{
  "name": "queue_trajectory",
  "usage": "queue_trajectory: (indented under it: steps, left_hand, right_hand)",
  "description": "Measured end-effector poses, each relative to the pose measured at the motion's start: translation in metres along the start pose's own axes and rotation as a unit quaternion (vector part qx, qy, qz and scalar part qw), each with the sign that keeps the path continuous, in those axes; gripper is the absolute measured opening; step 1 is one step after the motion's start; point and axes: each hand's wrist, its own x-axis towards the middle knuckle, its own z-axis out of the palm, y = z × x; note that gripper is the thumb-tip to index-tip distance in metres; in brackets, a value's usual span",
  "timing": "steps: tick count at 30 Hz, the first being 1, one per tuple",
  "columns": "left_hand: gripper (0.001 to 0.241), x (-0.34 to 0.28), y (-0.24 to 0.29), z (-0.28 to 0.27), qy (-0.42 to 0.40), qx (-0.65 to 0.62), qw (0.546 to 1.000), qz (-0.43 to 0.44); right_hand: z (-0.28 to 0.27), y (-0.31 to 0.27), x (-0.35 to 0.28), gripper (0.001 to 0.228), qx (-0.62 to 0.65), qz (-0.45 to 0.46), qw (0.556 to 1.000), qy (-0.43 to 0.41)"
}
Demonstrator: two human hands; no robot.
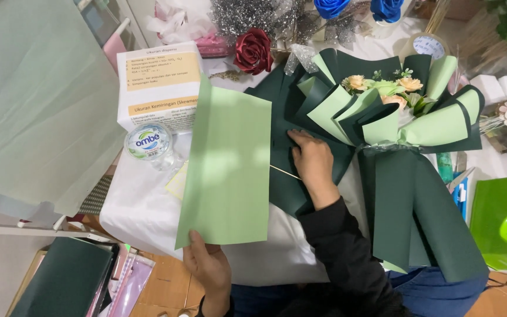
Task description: The person is wrapping a small bouquet of artificial flowers with dark and light green decorative paper, adjusting the folds and securing the base.
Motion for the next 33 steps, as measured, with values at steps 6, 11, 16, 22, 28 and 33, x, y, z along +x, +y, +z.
queue_trajectory:
  steps: [6,11,16,22,28,33]
  left_hand:
    - [0.051,-0.004,0.000,0.010,0.003,0.044,0.998,-0.032]
    - [0.045,-0.006,-0.024,0.003,0.017,0.096,0.992,-0.085]
    - [0.031,-0.003,-0.044,-0.011,-0.115,0.123,0.986,0.007]
    - [0.066,-0.030,-0.031,0.002,-0.280,0.099,0.955,0.014]
    - [0.071,-0.041,-0.024,0.013,-0.332,0.055,0.941,-0.028]
    - [0.071,-0.048,-0.007,0.035,-0.349,0.109,0.930,-0.027]
  right_hand:
    - [-0.019,-0.030,-0.009,0.029,-0.039,-0.003,0.990,0.136]
    - [-0.073,-0.101,-0.043,0.026,0.041,-0.121,0.961,0.246]
    - [-0.097,-0.143,-0.104,0.031,0.094,-0.262,0.944,0.175]
    - [-0.077,-0.126,-0.144,0.029,0.099,-0.290,0.945,0.114]
    - [-0.119,-0.096,-0.169,0.040,0.201,-0.108,0.961,0.154]
    - [-0.193,-0.093,-0.208,0.029,0.273,0.092,0.902,0.321]
